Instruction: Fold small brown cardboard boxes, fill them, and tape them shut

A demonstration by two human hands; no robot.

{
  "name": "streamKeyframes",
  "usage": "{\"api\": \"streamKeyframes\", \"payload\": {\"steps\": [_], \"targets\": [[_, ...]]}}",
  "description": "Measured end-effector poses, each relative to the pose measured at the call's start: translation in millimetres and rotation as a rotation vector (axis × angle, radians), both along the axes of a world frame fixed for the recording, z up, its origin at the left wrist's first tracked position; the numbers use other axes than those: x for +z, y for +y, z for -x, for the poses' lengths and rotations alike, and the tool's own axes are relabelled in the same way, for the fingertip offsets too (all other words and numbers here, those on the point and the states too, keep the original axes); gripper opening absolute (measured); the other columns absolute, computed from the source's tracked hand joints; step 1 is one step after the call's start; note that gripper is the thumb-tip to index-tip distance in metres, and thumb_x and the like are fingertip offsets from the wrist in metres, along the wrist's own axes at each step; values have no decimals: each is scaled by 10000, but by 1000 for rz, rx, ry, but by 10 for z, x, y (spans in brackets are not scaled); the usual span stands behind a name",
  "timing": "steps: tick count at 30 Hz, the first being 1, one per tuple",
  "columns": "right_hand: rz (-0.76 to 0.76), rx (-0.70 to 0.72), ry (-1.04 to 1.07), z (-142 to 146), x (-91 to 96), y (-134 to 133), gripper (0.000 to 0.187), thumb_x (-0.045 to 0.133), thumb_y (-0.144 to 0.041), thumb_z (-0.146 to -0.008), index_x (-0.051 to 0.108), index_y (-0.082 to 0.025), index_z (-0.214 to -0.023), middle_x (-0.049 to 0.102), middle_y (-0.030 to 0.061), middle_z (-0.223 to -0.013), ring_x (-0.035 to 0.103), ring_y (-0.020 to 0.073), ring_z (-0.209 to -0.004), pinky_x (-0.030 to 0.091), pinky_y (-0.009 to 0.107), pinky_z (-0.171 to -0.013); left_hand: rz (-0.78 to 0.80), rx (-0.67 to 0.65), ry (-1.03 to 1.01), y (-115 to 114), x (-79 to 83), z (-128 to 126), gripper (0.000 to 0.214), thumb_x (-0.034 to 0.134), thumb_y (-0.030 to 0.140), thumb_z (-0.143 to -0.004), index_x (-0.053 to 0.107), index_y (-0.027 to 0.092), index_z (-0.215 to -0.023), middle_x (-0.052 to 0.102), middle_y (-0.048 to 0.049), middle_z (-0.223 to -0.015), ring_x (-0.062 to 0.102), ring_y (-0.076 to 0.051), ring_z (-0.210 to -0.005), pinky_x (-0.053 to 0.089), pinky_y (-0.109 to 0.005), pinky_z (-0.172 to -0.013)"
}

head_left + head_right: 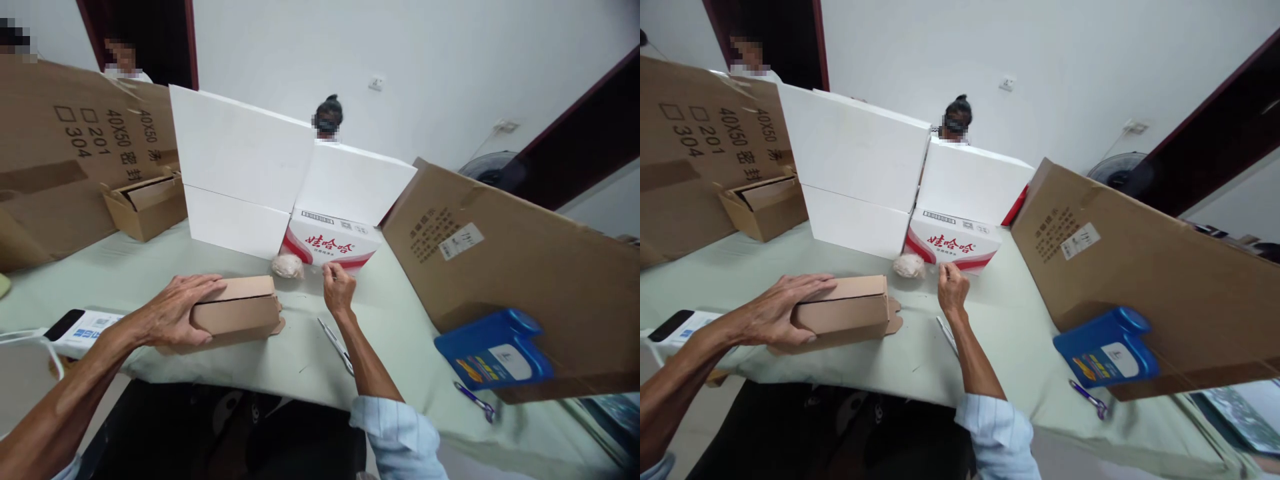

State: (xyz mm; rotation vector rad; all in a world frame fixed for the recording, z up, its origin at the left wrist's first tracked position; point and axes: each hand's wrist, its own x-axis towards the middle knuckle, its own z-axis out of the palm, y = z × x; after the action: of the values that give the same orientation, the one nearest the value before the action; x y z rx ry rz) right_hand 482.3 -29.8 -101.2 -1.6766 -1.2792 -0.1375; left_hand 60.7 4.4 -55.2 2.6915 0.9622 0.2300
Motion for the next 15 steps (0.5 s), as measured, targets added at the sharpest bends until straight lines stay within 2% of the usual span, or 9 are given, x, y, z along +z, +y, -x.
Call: {"api": "streamKeyframes", "payload": {"steps": [4, 7, 11, 13, 15], "targets": [[48, -11, -159, 75, -66, 437, 272, 545, -312, -1050, 754, -210, -911, 810, 124, -1012, 708, 233, -924, 487, 304, -810, 21, 24, -2, 0, 14, -33, 919, 767, 439, -728, 589, 204, -1599, 533, -175, -1698, 521, -459, -1531, 413, -571, -1224], [91, 5, -247, 230, -193, 672, 237, 580, -268, -1053, 749, -205, -900, 794, 109, -982, 684, 215, -909, 444, 277, -747, 22, 28, -14, -14, 3, -40, 918, 768, 424, -728, 587, 204, -1601, 537, -175, -1695, 532, -461, -1517, 423, -588, -1215], [117, 26, -322, 396, -335, 810, 170, 635, -256, -1041, 745, -189, -929, 778, 67, -956, 665, 191, -864, 444, 276, -736, 14, 43, -39, -22, -32, -40, 911, 791, 408, -711, 604, 224, -1584, 541, -164, -1692, 545, -459, -1500, 427, -585, -1209], [109, 6, -337, 365, -311, 839, 180, 612, -256, -1059, 755, -183, -979, 788, 79, -992, 671, 196, -884, 456, 286, -763, 9, 49, -51, -21, -43, -43, 907, 800, 398, -699, 615, 227, -1571, 555, -166, -1678, 555, -459, -1486, 433, -580, -1201], [92, -35, -343, 248, -206, 869, 242, 547, -260, -1093, 767, -184, -1026, 798, 109, -1044, 680, 215, -929, 454, 297, -788, 2, 43, -66, -14, -52, -45, 900, 798, 397, -701, 614, 231, -1567, 565, -171, -1668, 567, -458, -1468, 442, -580, -1188]]}}
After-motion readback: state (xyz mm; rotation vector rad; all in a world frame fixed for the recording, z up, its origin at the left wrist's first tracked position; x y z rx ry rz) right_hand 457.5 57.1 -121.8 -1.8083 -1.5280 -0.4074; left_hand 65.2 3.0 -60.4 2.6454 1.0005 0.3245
